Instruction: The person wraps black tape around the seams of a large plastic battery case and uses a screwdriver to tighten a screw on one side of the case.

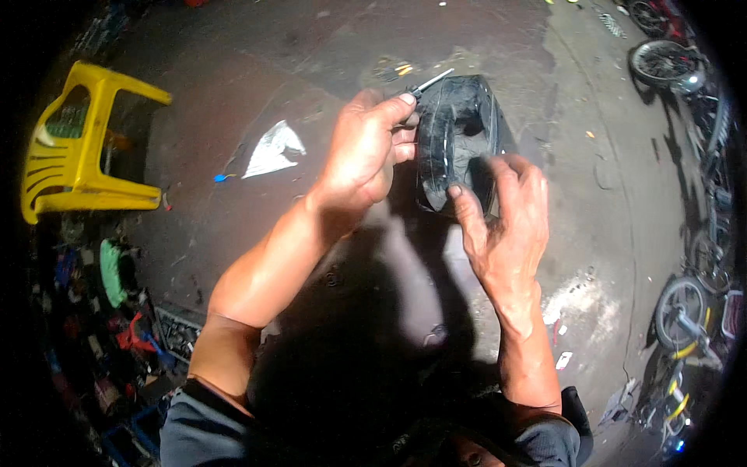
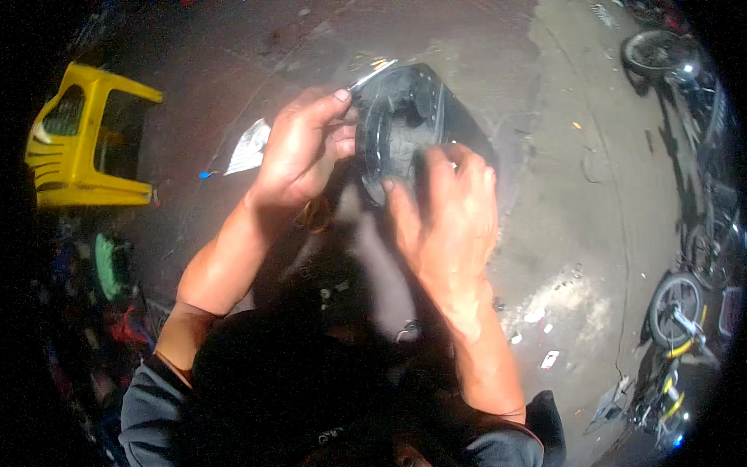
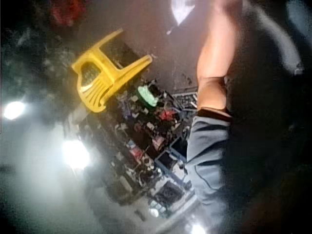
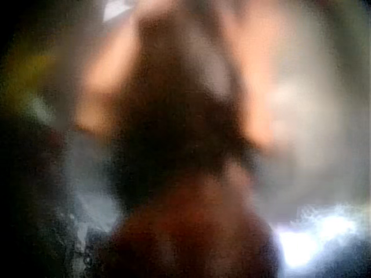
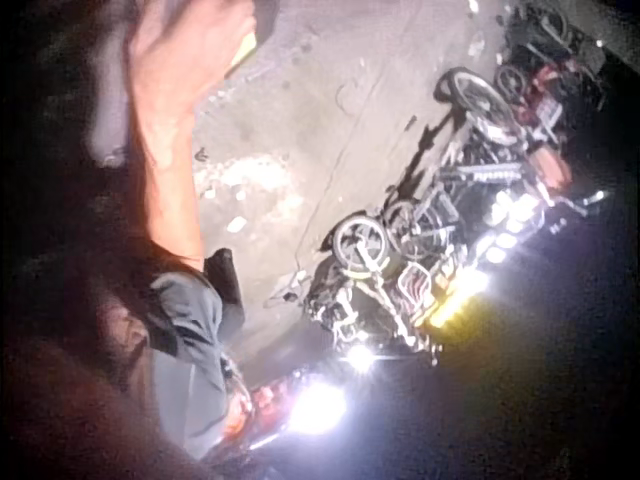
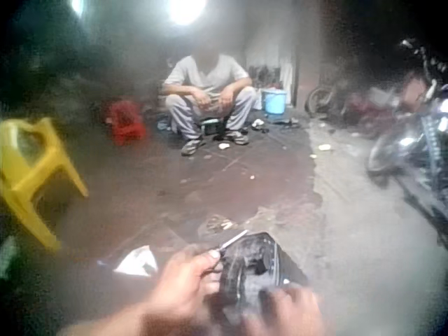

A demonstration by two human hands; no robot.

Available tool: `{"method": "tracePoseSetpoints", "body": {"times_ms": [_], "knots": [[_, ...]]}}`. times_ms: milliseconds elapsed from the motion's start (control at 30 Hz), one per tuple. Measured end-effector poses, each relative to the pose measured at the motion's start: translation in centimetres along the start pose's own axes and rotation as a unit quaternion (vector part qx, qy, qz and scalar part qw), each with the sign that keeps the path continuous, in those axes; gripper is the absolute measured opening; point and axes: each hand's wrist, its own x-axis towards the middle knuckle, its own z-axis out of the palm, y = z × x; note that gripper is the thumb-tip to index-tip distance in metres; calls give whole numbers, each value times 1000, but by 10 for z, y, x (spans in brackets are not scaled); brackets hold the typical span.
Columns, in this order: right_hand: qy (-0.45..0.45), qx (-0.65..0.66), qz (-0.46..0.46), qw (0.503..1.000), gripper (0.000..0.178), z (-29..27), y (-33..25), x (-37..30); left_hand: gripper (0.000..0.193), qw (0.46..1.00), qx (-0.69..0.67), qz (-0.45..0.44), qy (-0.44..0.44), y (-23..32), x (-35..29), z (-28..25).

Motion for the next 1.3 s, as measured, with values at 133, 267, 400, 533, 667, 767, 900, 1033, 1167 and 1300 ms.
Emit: {"method": "tracePoseSetpoints", "body": {"times_ms": [133, 267, 400, 533, 667, 767, 900, 1033, 1167, 1300], "knots": [[-62, 11, -18, 998, 47, -39, 13, 2, 27, 996, -17, 55, -62, -16, -4, 36], [-205, 327, 279, 879, 45, -82, 28, 28, 27, 993, -18, 74, -93, -25, -12, 71], [-235, 286, 284, 885, 44, -98, 49, 49, 31, 986, -12, 63, -154, -30, -10, 92], [-233, 370, 314, 843, 45, -103, 75, 49, 37, 981, -58, 35, -183, -41, -7, 100], [-234, 413, 342, 811, 46, -100, 88, 48, 45, 988, -106, 35, -105, -53, -9, 85], [-225, 434, 349, 799, 47, -97, 90, 47, 38, 977, 109, 184, 26, -74, 12, 30], [-228, 443, 355, 791, 45, -93, 82, 54, 38, 825, 507, 225, 111, -138, 42, -104], [-246, 446, 351, 786, 45, -93, 80, 54, 44, 597, 773, 202, 70, -176, 28, -184], [-234, 425, 362, 796, 48, -86, 72, 53, 39, 855, 454, 252, -2, -110, 11, -57], [-252, 419, 357, 796, 47, -82, 62, 57, 49, 960, 219, 8, -172, -33, -10, 39]]}}
